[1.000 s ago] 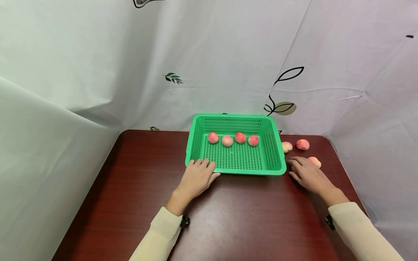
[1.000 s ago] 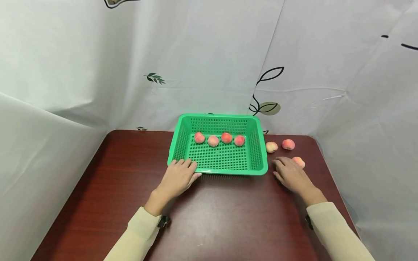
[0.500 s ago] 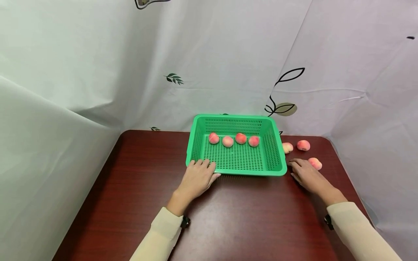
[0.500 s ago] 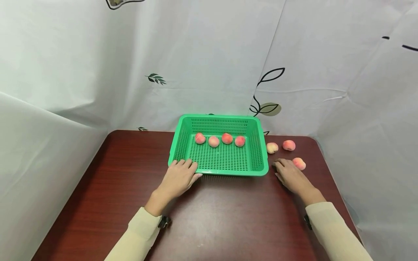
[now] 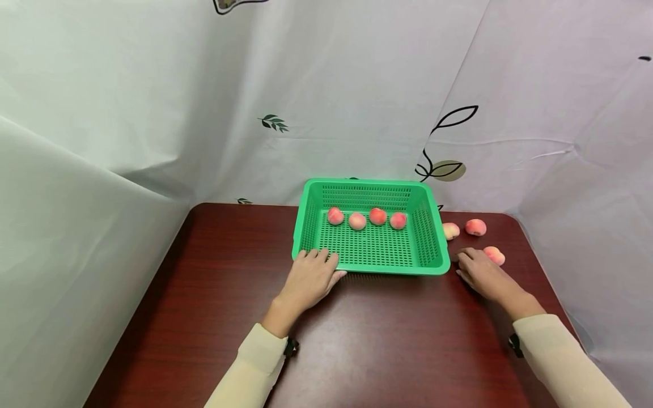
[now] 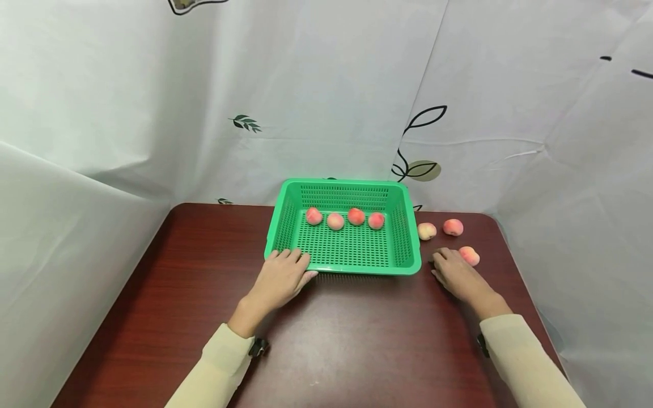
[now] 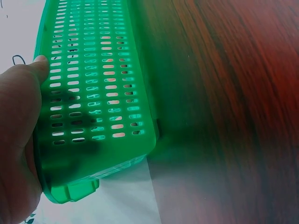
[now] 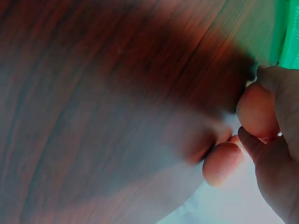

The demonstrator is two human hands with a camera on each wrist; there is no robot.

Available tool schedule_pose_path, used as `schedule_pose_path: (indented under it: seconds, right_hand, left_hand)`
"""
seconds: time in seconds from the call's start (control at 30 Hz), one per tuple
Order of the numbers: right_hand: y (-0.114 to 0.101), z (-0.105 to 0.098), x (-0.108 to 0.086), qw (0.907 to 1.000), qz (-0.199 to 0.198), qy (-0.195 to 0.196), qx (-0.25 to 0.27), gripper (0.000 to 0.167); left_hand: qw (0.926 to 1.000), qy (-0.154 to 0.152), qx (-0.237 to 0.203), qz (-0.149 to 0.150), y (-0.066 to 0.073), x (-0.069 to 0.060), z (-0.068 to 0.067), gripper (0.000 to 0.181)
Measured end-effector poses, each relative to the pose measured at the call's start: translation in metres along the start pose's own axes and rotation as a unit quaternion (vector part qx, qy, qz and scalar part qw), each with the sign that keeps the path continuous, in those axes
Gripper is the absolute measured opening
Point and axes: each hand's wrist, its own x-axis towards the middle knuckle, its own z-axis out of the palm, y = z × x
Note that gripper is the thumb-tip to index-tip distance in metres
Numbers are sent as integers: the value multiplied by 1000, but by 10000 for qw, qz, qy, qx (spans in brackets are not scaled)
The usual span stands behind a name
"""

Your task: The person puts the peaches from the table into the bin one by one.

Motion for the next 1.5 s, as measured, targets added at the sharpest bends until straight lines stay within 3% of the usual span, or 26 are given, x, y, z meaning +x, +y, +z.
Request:
schedule_pose_path:
  seconds: [0.3,0.67,0.8,0.97,1.1,1.2,1.5]
  right_hand:
    - [-3,-12,7,9999,-126,108,-17,37]
    - [1,-39,28,9994,20,335,32,40]
    - [3,-53,37,9989,371,282,94,40]
    - [3,-68,48,9955,925,-85,171,32]
    - [2,-76,58,9928,1147,-209,255,29]
    - [1,-80,65,9935,1101,-104,279,29]
    - [-7,-89,100,9965,476,510,458,33]
  left_hand:
    - [10000,40,-30,5,-1,0,-2,40]
    - [9999,-102,-116,-43,1,0,-3,40]
    - [9999,-125,-56,-58,2,0,-3,40]
    - [9998,-169,-93,-77,2,0,-4,41]
    - [9999,-89,-105,-73,2,1,-4,41]
    - [9999,-69,-96,-62,2,1,-4,41]
    - [9998,-163,-93,-105,2,0,-4,40]
